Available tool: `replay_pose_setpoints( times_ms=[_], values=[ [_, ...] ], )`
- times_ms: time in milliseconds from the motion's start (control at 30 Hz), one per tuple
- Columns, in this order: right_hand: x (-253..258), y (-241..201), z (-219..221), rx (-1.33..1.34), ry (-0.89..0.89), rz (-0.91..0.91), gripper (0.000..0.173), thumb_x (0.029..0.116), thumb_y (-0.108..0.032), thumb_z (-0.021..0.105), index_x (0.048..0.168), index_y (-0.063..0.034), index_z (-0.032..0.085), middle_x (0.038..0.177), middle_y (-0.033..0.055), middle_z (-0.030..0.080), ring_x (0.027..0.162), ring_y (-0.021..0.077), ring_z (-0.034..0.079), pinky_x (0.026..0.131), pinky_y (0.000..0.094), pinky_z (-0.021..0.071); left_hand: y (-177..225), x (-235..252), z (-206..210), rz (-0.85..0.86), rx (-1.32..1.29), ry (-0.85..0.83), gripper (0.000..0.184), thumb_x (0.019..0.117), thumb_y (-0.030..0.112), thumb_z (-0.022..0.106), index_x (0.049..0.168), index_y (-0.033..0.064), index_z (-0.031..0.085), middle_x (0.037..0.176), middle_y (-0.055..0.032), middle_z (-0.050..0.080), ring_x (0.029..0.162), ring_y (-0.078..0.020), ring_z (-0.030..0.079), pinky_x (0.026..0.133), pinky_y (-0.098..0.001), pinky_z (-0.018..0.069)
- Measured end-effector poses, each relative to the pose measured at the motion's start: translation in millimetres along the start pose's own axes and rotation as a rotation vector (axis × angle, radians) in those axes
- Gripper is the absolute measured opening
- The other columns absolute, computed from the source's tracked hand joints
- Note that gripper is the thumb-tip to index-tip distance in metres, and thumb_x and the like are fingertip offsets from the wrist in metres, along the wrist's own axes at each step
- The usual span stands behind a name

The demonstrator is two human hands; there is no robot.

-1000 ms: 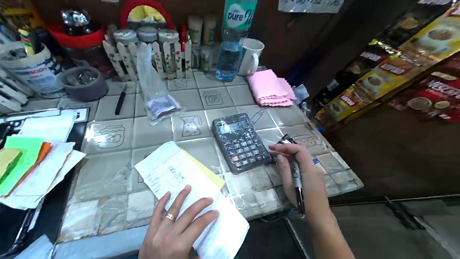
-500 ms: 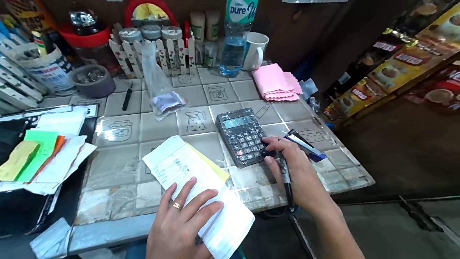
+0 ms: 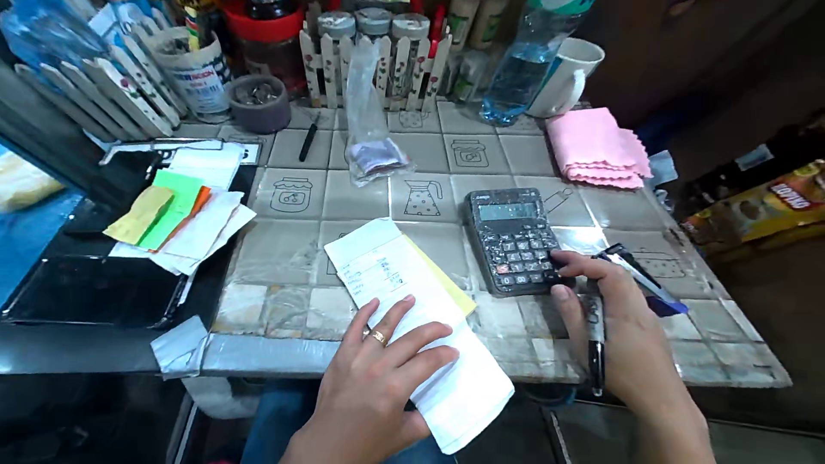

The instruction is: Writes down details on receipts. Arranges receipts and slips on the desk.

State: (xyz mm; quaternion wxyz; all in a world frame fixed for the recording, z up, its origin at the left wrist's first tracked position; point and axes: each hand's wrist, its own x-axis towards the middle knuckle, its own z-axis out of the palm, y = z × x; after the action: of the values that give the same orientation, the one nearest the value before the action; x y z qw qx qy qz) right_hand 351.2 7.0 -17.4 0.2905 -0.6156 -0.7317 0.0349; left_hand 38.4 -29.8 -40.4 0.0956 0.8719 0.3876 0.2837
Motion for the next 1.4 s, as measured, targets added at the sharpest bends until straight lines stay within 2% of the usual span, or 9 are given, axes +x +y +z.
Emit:
replay_pose_setpoints(
  times_ms=[133, 200, 333, 500, 633, 767, 1033, 1233, 1400],
  values=[
    [-4.0, 0.7, 0.0, 0.017, 0.08, -0.084, 0.036, 0.1042, -0.034, 0.049, 0.125, -0.0056, 0.059, 0.139, 0.0116, 0.061, 0.134, 0.032, 0.052, 0.111, 0.0542, 0.0426, -3.0, 0.0, 3.7, 0.011, -0.008, 0.029, 0.045, 0.0825, 0.046, 0.075, 0.126, 0.0374, 0.07, 0.143, 0.0141, 0.06, 0.151, -0.0243, 0.036, 0.122, -0.0642, 0.0259],
    [-5.4, -2.4, 0.5, 0.046, 0.102, -0.159, 0.028, 0.1042, -0.034, 0.052, 0.121, -0.0119, 0.059, 0.137, 0.0068, 0.062, 0.136, 0.0283, 0.052, 0.111, 0.0511, 0.0439, -3.7, -0.5, 5.6, 0.009, -0.009, 0.041, 0.044, 0.0827, 0.046, 0.074, 0.126, 0.0385, 0.07, 0.143, 0.0143, 0.061, 0.15, -0.0252, 0.037, 0.122, -0.0644, 0.0273],
    [-4.1, -13.9, 6.3, 0.068, 0.064, -0.233, 0.025, 0.1028, -0.038, 0.055, 0.12, -0.0189, 0.059, 0.137, -0.0012, 0.062, 0.136, 0.0219, 0.051, 0.11, 0.0476, 0.0433, -4.8, -1.3, 5.0, -0.004, -0.007, 0.034, 0.042, 0.0852, 0.05, 0.071, 0.126, 0.0399, 0.07, 0.143, 0.0156, 0.06, 0.15, -0.0245, 0.038, 0.121, -0.0635, 0.0274],
    [1.6, -17.3, 6.2, 0.022, -0.038, -0.23, 0.029, 0.1032, -0.04, 0.051, 0.119, -0.02, 0.064, 0.137, -0.006, 0.063, 0.14, 0.0209, 0.046, 0.114, 0.048, 0.0384, -4.7, -1.3, 3.2, -0.009, 0.012, 0.005, 0.043, 0.0843, 0.049, 0.071, 0.127, 0.0406, 0.069, 0.143, 0.0177, 0.06, 0.15, -0.0244, 0.038, 0.12, -0.063, 0.0283],
    [0.8, -12.8, 5.9, 0.017, 0.042, -0.118, 0.038, 0.1058, -0.041, 0.047, 0.126, -0.0129, 0.06, 0.143, 0.0013, 0.058, 0.14, 0.0248, 0.047, 0.114, 0.0519, 0.0388, -6.1, -1.8, 3.3, -0.003, 0.019, -0.003, 0.044, 0.0853, 0.05, 0.07, 0.128, 0.0408, 0.068, 0.144, 0.0173, 0.059, 0.15, -0.0245, 0.038, 0.12, -0.0634, 0.0284],
    [3.3, -13.7, 5.3, -0.023, 0.033, -0.043, 0.04, 0.107, -0.041, 0.043, 0.126, -0.0116, 0.061, 0.142, 0.0017, 0.06, 0.14, 0.0253, 0.047, 0.114, 0.0538, 0.0364, -6.0, -1.7, 3.0, -0.001, 0.022, -0.002, 0.043, 0.0854, 0.05, 0.07, 0.128, 0.0412, 0.068, 0.144, 0.0174, 0.059, 0.15, -0.0245, 0.038, 0.119, -0.0633, 0.0288],
    [17.0, -13.8, 2.3, -0.043, 0.003, -0.072, 0.04, 0.1073, -0.04, 0.042, 0.132, -0.0133, 0.059, 0.144, 0.0016, 0.059, 0.141, 0.025, 0.046, 0.114, 0.0528, 0.0358, -6.0, -1.5, 1.1, -0.001, 0.018, -0.026, 0.044, 0.0857, 0.049, 0.07, 0.129, 0.0412, 0.067, 0.145, 0.0173, 0.059, 0.15, -0.0254, 0.038, 0.12, -0.0634, 0.0284],
    [2.1, -25.9, 7.8, 0.063, -0.025, -0.197, 0.026, 0.1064, -0.037, 0.044, 0.117, -0.021, 0.062, 0.134, -0.0079, 0.063, 0.141, 0.0186, 0.045, 0.117, 0.0518, 0.033, -3.7, 0.3, -2.1, -0.024, 0.019, -0.056, 0.045, 0.085, 0.047, 0.071, 0.129, 0.0409, 0.067, 0.143, 0.0162, 0.06, 0.149, -0.0261, 0.04, 0.119, -0.064, 0.0278],
    [-0.8, -22.9, 5.6, 0.037, 0.044, -0.129, 0.032, 0.1075, -0.041, 0.042, 0.119, -0.0191, 0.062, 0.134, -0.0049, 0.063, 0.14, 0.0212, 0.046, 0.115, 0.0541, 0.0346, -4.3, 0.6, -4.0, -0.026, 0.01, -0.076, 0.046, 0.0853, 0.046, 0.073, 0.13, 0.0402, 0.067, 0.143, 0.0147, 0.061, 0.148, -0.0269, 0.041, 0.119, -0.0646, 0.0271]
  ],
)
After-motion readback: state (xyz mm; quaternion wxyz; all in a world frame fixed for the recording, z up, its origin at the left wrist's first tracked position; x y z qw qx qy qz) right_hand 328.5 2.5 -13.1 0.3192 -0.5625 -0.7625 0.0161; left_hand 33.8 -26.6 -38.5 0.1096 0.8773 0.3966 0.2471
